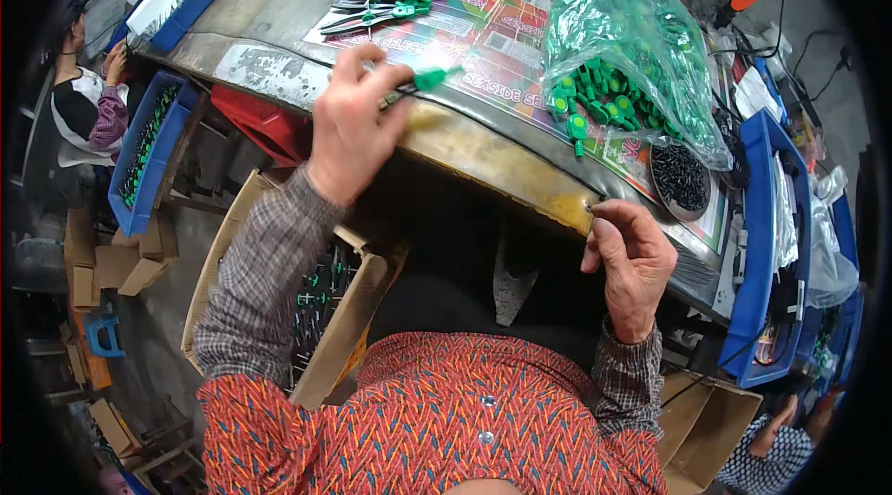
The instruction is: The person assembles plastic tools by attaching black handles, green components, and small pins together by hand, then places the completed items into a cardboard box.
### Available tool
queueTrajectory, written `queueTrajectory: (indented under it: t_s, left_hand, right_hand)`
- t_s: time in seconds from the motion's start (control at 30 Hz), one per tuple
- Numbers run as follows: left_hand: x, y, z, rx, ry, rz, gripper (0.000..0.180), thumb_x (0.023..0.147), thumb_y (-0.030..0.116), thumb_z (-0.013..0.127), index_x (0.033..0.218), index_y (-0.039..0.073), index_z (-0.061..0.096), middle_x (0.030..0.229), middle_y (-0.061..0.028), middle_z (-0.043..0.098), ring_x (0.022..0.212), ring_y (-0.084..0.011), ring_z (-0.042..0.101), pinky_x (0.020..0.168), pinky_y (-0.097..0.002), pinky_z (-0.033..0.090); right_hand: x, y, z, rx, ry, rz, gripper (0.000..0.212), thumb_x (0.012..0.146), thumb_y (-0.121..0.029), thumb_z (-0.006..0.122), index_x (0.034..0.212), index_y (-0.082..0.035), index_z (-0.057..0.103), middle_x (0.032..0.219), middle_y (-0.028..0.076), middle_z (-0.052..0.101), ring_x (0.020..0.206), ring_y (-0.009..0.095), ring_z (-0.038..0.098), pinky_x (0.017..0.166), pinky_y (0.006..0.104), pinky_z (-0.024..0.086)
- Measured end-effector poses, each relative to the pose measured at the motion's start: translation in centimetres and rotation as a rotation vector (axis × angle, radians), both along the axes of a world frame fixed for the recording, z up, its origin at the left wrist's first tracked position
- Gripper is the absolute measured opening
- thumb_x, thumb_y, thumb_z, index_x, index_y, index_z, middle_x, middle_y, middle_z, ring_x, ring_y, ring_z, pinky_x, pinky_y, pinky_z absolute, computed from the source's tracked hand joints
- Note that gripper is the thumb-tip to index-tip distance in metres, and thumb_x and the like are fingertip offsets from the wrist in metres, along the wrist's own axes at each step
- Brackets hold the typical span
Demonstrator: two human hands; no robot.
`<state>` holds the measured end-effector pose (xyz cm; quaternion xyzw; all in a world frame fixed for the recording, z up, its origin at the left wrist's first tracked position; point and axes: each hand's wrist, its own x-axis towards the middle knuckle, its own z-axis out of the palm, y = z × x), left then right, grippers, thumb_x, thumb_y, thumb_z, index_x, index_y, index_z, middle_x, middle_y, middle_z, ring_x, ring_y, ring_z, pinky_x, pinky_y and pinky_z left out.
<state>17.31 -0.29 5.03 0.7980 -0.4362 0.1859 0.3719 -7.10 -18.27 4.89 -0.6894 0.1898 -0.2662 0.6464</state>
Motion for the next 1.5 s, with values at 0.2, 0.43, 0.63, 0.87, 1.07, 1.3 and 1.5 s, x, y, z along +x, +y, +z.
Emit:
queueTrajectory:
  t_s: [0.2, 0.43, 0.63, 0.87, 1.07, 1.3, 1.5]
  left_hand:
    - [9.4, -0.4, -0.3, 0.130, -0.223, 0.162, 0.028, 0.074, 0.010, 0.073, 0.101, 0.007, 0.067, 0.105, -0.0113, 0.057, 0.090, -0.0283, 0.060, 0.077, -0.0375, 0.049]
    - [14.4, -2.6, -1.8, 0.214, -0.243, 0.179, 0.027, 0.076, 0.015, 0.072, 0.103, 0.013, 0.068, 0.107, -0.0099, 0.057, 0.097, -0.0283, 0.060, 0.082, -0.0383, 0.049]
    - [15.8, -3.9, -1.9, 0.247, -0.314, 0.166, 0.026, 0.079, 0.015, 0.070, 0.104, 0.015, 0.068, 0.110, -0.0093, 0.057, 0.101, -0.0277, 0.057, 0.087, -0.0393, 0.047]
    - [16.5, -3.6, -2.6, 0.257, -0.404, 0.173, 0.027, 0.082, 0.016, 0.066, 0.109, 0.016, 0.067, 0.111, -0.0060, 0.061, 0.100, -0.0272, 0.059, 0.089, -0.0379, 0.048]
    - [14.7, -1.5, -2.7, 0.058, -0.288, 0.083, 0.023, 0.083, 0.016, 0.065, 0.106, 0.010, 0.066, 0.101, -0.0132, 0.064, 0.088, -0.0310, 0.063, 0.078, -0.0382, 0.051]
    - [6.3, 3.9, -1.5, -0.128, -0.135, -0.117, 0.012, 0.080, 0.008, 0.063, 0.091, 0.004, 0.064, 0.088, -0.0143, 0.060, 0.078, -0.0340, 0.060, 0.068, -0.0402, 0.048]
    - [-1.4, 14.9, -4.1, 0.235, -0.170, 0.135, 0.017, 0.081, 0.013, 0.068, 0.097, 0.008, 0.069, 0.095, -0.0080, 0.065, 0.084, -0.0248, 0.064, 0.075, -0.0336, 0.052]
  right_hand:
    - [0.5, -0.3, -0.4, -0.018, 0.050, 0.028, 0.014, 0.088, -0.001, 0.062, 0.100, 0.005, 0.060, 0.073, 0.003, 0.058, 0.053, 0.006, 0.052, 0.046, 0.0176, 0.039]
    - [0.7, -0.6, -0.8, -0.038, 0.018, 0.012, 0.011, 0.088, 0.000, 0.062, 0.098, 0.005, 0.060, 0.071, 0.003, 0.057, 0.052, 0.006, 0.051, 0.045, 0.0178, 0.038]
    - [0.8, -0.4, -0.8, -0.084, 0.008, -0.007, 0.011, 0.088, 0.001, 0.062, 0.098, 0.005, 0.061, 0.071, 0.003, 0.057, 0.052, 0.006, 0.052, 0.045, 0.0179, 0.039]
    - [0.5, 0.1, -1.0, -0.101, 0.026, -0.028, 0.011, 0.088, 0.001, 0.062, 0.098, 0.005, 0.061, 0.072, 0.003, 0.057, 0.052, 0.006, 0.051, 0.046, 0.0183, 0.039]
    - [0.6, 0.4, -1.6, -0.123, 0.014, -0.048, 0.010, 0.089, 0.001, 0.060, 0.099, 0.004, 0.061, 0.072, 0.004, 0.057, 0.052, 0.007, 0.051, 0.046, 0.0181, 0.039]
    - [0.6, 0.1, -2.1, -0.230, -0.006, -0.115, 0.013, 0.091, -0.001, 0.057, 0.102, 0.003, 0.061, 0.070, 0.005, 0.057, 0.051, 0.008, 0.048, 0.046, 0.0178, 0.036]
    - [0.6, -0.5, -3.1, -0.209, 0.003, -0.121, 0.017, 0.093, -0.008, 0.058, 0.106, 0.003, 0.061, 0.074, 0.005, 0.057, 0.054, 0.006, 0.045, 0.047, 0.0165, 0.033]
